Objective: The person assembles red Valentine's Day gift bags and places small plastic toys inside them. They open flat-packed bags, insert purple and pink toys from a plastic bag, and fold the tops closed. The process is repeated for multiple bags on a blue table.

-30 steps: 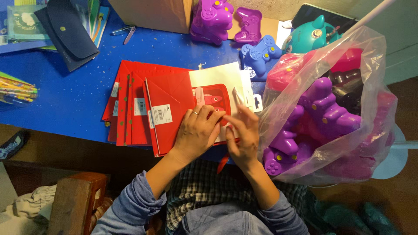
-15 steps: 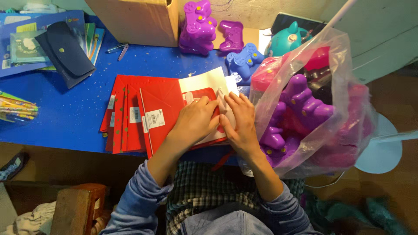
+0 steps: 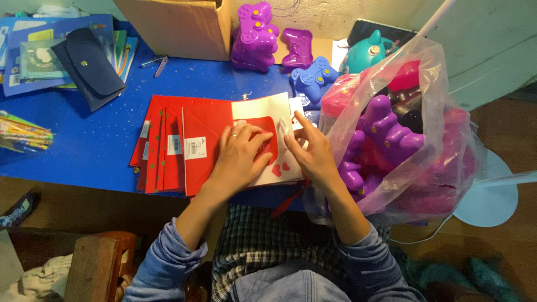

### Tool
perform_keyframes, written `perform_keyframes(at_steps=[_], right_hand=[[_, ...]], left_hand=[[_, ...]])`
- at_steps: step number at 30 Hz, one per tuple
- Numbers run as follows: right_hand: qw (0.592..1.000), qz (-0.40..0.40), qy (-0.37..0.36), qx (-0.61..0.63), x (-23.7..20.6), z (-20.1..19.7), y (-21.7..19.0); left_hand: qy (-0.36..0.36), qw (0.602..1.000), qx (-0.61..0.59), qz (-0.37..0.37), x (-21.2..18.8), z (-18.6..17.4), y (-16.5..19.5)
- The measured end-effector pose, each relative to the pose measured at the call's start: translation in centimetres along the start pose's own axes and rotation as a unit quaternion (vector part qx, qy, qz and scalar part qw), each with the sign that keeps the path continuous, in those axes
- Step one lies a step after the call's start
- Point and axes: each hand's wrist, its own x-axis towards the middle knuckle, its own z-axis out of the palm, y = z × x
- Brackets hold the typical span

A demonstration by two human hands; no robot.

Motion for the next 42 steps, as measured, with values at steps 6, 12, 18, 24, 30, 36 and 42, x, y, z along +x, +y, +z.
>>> perform_keyframes(at_steps=[6, 12, 18, 24, 30, 36, 42], right_hand=[[0.992, -0.093, 0.016, -0.079, 0.4, 0.5, -1.3], [0.996, -0.08, 0.025, 0.004, -0.9, 0.7, -2.1], [0.993, -0.108, 0.044, -0.005, -1.6, 0.5, -1.8], [0.997, -0.021, 0.047, 0.052, -1.3, -1.6, -1.5], [0.992, -0.062, 0.089, -0.065, -1.8, -1.7, -3.0], [0.995, -0.06, 0.057, -0.055, -3.0, -1.7, -6.1], [0.991, -0.087, 0.035, 0.091, -3.9, -1.2, -7.7]], left_hand=[[-0.02, 0.985, 0.075, -0.154, -1.4, -1.5, -0.7], [-0.004, 0.955, 0.241, -0.172, -1.7, -1.6, -1.2], [-0.121, 0.936, 0.206, -0.259, -1.8, -4.3, -2.1], [0.025, 0.954, -0.12, -0.273, -1.7, -9.4, -6.1], [0.084, 0.912, -0.258, -0.307, -0.2, -7.5, -7.6], [0.141, 0.954, 0.238, -0.112, 1.0, -7.7, -4.0], [0.125, 0.956, 0.259, 0.049, 1.1, -8.3, 2.8]])
